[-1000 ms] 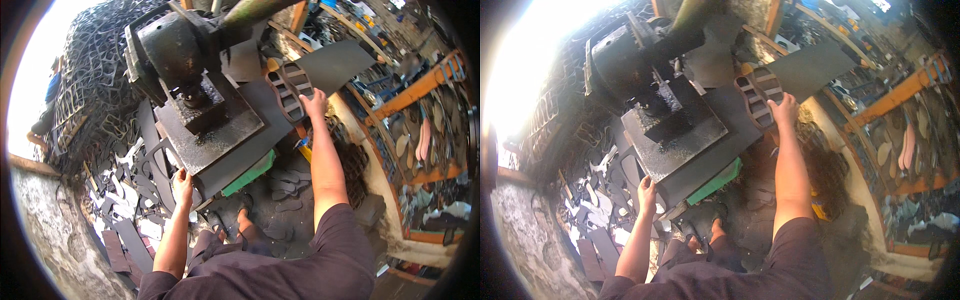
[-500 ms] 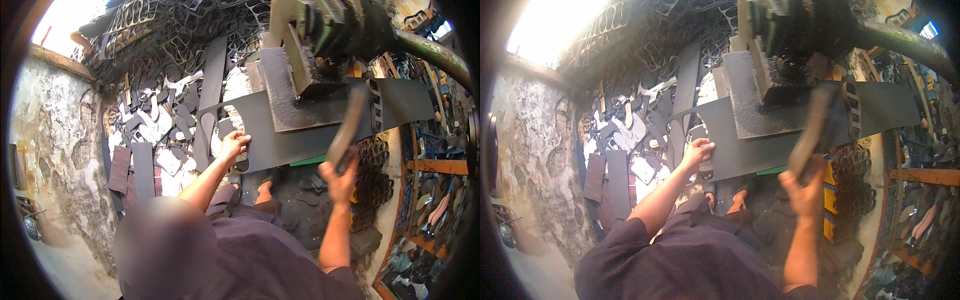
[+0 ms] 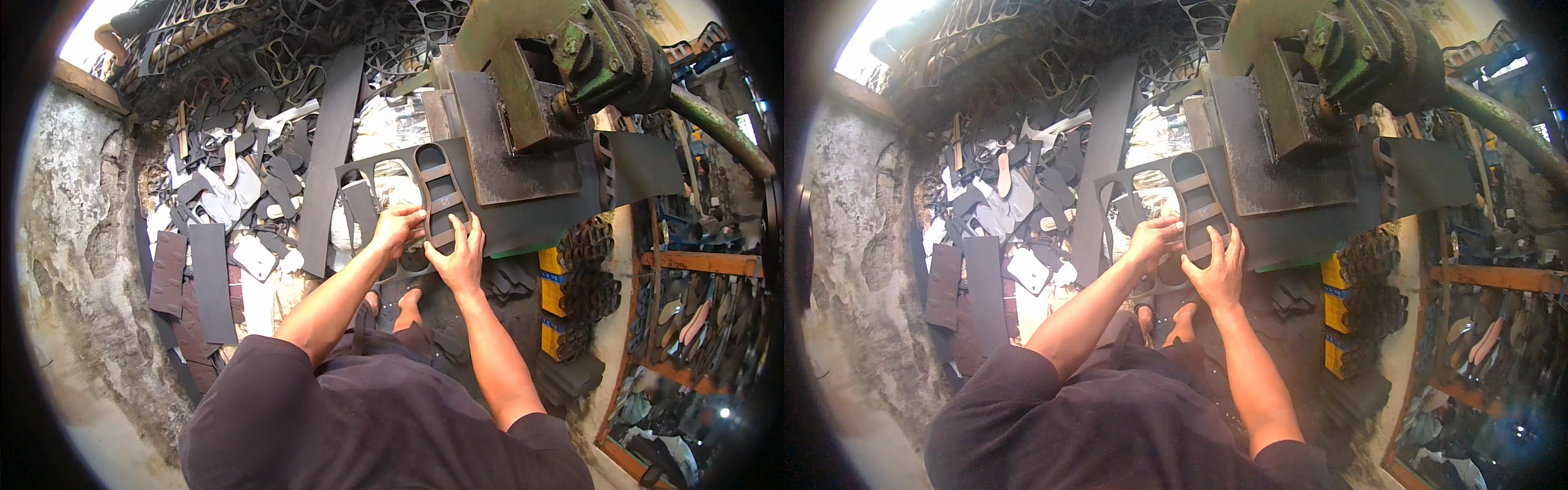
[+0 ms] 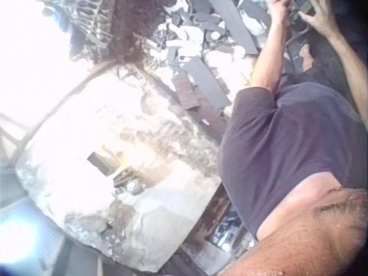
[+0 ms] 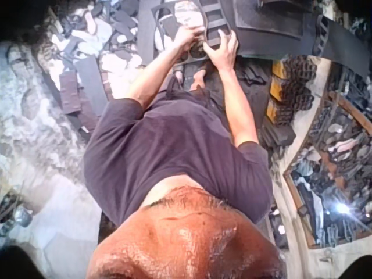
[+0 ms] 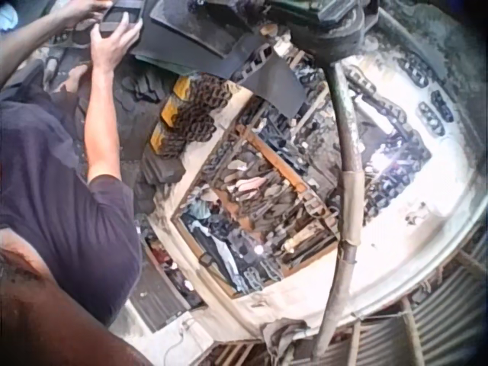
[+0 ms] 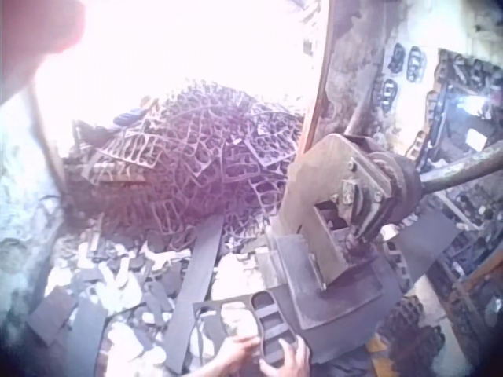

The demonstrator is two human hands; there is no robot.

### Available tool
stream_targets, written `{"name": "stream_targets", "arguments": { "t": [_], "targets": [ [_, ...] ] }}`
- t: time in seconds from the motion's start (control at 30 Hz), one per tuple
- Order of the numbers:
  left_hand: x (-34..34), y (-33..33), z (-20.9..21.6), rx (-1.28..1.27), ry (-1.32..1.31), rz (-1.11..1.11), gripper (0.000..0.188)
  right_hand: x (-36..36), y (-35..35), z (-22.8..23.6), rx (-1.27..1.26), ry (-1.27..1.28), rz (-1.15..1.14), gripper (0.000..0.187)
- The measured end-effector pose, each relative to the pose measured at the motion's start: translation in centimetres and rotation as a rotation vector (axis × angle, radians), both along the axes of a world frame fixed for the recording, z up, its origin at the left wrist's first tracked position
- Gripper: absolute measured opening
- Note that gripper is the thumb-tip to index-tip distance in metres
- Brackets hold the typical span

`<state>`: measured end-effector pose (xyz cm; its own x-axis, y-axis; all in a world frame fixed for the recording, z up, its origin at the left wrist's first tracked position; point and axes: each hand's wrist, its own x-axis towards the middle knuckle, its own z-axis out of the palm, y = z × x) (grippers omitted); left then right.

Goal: The person operates a manual hydraulic press to cut rubber soles from a sheet of material. They repeatedly place a sole-shaped template on the rubber sheet, press the lever to cut, remove the cut sole, and repeat the process.

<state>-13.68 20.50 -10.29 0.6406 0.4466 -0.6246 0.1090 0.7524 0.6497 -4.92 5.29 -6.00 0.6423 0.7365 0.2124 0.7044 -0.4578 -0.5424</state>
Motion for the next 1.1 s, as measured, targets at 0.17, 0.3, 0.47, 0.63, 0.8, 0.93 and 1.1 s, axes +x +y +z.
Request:
{"name": "stream_targets", "arguments": {
  "t": [0.17, 0.3, 0.47, 0.63, 0.8, 0.93, 1.1],
  "targets": [
    [0.1, 0.1, 0.0, -0.004, 0.002, -0.003, 0.041, 0.1, 0.0, 0.2, -0.033, 0.011, 0.014, 0.08],
    [-0.1, 0.2, 1.3, -0.004, -0.017, -0.021, 0.046, 0.2, 0.2, 0.1, -0.024, 0.028, -0.007, 0.08],
    [-0.1, 0.3, 0.8, 0.032, -0.065, -0.091, 0.053, 0.3, -0.1, 0.1, -0.05, 0.071, -0.022, 0.08],
    [1.8, 0.4, 1.1, -0.011, -0.063, -0.088, 0.062, 6.8, -7.2, -1.0, 0.105, 0.209, -0.122, 0.06],
    [6.8, -1.0, 2.0, -0.051, -0.082, -0.073, 0.069, 11.0, -9.8, -1.0, -0.426, -0.052, -0.214, 0.06],
    [9.6, -1.0, 0.5, -0.168, -0.241, -0.039, 0.065, 15.0, -10.4, -1.8, -0.437, -0.119, -0.247, 0.071],
    [6.9, 0.3, 2.6, -0.034, -0.262, 0.047, 0.052, 18.8, -10.4, -1.9, -0.399, -0.094, -0.339, 0.072]
  ]
}}
